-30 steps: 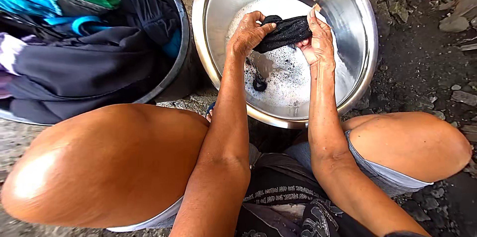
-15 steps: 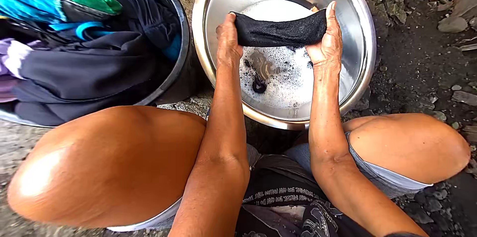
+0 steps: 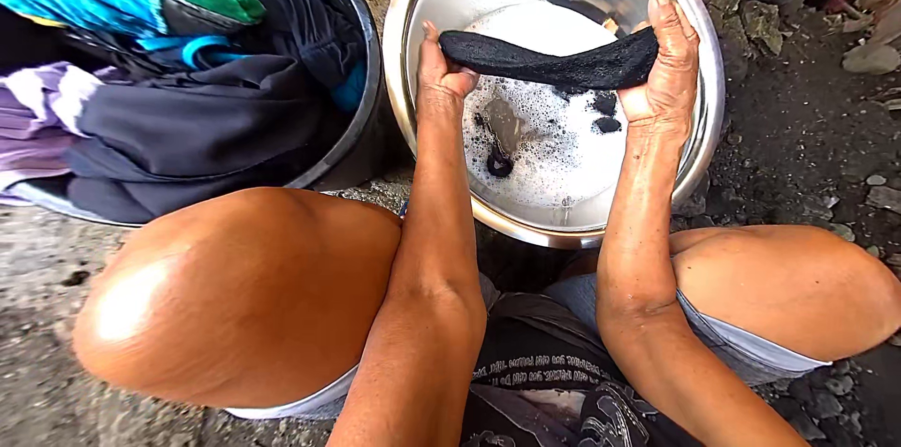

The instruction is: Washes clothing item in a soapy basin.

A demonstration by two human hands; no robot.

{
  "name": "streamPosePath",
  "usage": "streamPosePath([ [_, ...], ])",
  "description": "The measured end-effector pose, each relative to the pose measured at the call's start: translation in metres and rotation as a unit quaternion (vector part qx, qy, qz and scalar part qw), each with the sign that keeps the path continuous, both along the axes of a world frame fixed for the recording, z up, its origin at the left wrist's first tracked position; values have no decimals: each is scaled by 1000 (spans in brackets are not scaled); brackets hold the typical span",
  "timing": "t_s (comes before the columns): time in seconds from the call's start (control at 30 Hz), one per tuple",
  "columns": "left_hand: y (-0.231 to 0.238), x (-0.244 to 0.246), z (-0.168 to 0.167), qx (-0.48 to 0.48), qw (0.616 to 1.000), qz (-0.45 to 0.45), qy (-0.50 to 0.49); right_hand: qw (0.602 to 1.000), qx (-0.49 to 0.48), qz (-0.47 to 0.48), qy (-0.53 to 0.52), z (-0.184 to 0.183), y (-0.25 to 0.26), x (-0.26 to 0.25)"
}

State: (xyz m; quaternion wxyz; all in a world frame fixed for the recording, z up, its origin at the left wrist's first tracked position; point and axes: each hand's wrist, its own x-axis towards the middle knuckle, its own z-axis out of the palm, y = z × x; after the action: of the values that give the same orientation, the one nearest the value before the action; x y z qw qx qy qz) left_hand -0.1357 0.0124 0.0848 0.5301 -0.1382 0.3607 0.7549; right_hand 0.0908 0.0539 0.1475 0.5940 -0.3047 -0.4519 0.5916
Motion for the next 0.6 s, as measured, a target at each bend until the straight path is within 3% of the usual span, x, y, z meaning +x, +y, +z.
streamPosePath([
  [0.1,-4,-6,4,15,1000,5,8,992,-97,-57,60,-1,9,8],
  [0.2,-8,0,-22,-69,983,-94,143,989,-122,-68,44,-9,10,6],
  [0.23,-10,3,-37,-128,955,-141,227,989,-128,-70,13,-18,11,4],
  [0.3,-17,11,-58,-250,843,-245,408,984,-146,-83,-64,-37,12,3],
  [0.37,-21,18,-64,-329,766,-311,456,963,-159,-113,-186,-57,17,6],
  [0.47,-25,28,-63,-377,690,-400,472,866,-167,-90,-463,-109,15,21],
  [0.53,-34,42,-68,-349,612,-488,515,760,-154,47,-630,-147,-2,25],
  [0.6,-44,59,-79,-305,517,-587,542,672,-89,235,-697,-187,-25,12],
])
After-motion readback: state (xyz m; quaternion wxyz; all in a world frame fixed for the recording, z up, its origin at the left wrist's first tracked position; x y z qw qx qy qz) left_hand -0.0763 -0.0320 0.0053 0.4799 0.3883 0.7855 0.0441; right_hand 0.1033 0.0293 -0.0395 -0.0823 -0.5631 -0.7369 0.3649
